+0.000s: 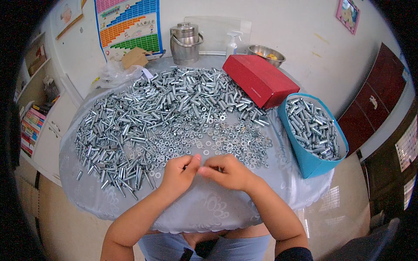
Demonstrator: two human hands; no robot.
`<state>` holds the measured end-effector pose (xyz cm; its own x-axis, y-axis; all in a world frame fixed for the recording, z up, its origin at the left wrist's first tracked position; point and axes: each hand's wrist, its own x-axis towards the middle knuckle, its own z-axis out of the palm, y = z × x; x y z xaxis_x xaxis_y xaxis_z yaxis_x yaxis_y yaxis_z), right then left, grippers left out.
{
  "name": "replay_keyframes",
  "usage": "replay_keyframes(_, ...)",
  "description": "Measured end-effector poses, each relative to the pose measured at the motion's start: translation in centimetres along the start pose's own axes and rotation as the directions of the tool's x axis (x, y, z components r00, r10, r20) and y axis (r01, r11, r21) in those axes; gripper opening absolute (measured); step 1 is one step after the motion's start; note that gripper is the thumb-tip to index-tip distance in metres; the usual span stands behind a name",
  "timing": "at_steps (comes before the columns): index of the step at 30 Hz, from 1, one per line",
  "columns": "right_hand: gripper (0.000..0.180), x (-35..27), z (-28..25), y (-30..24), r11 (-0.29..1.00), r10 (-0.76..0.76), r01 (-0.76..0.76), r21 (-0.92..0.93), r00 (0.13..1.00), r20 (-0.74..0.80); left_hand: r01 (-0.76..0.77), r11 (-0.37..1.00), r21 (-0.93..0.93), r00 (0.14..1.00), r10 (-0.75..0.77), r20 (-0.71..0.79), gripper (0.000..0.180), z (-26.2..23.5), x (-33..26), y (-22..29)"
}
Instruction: The person sits at a table covered with a large pile of metal bolts, nuts, and washers. They repeatedly pick up a bolt, slide a washer onto it, and screw a nut onto the bolt by hand. The completed fastener assemblies are placed into a blue plastic bin on the right side of the table.
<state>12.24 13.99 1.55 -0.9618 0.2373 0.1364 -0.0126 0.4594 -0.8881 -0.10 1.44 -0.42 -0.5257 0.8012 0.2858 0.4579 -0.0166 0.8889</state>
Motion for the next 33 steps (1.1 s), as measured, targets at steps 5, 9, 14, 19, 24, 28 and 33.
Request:
replay_keyframes(5, 0.031, 0.3, 0.1, -0.6, 0.962, -0.237, 0.228, -0.149, 0.971, -0.041, 0.003, 0.993, -0.120, 1.000, -0.005, -0.017, 0.039, -0.3, -0.1, 0.7)
replay_keyframes(9, 0.021, -0.1, -0.2, 0.6, 0.999, -0.047, 0.046, 0.010, 0.995, 0.084, -0.025, 0.993, -0.115, 1.000, 0.023, -0.021, 0.041, -0.3, 0.0, 0.8)
replay_keyframes(14, 0.025, 0.1, 0.3, -1.3, 0.978, -0.135, 0.123, -0.167, 0.989, -0.062, 0.038, 0.997, -0.068, 0.998, -0.041, -0.047, 0.042, -0.2, -0.1, 0.3)
replay_keyframes(19, 0.028, 0.1, 0.5, -0.9, 0.968, -0.188, 0.189, -0.165, 0.982, 0.020, -0.078, 0.996, 0.051, 0.991, 0.083, -0.101, 0.039, -0.3, -0.2, 0.1)
replay_keyframes(24, 0.027, -0.3, 0.0, -0.4, 0.985, 0.059, -0.034, -0.167, 0.988, 0.145, -0.215, 0.959, 0.185, 0.960, 0.242, -0.139, 0.039, -0.1, -0.3, 0.4)
replay_keyframes(28, 0.029, 0.0, 0.5, -1.0, 0.908, -0.216, 0.205, -0.365, 0.976, 0.011, -0.160, 0.975, 0.157, 0.977, 0.180, -0.118, 0.038, -0.4, -0.3, 0.0)
replay_keyframes(33, 0.030, 0.1, 0.7, -0.6, 0.938, -0.236, 0.231, -0.257, 0.972, 0.012, -0.175, 0.969, 0.174, 0.974, 0.196, -0.113, 0.038, -0.3, -0.2, 0.4)
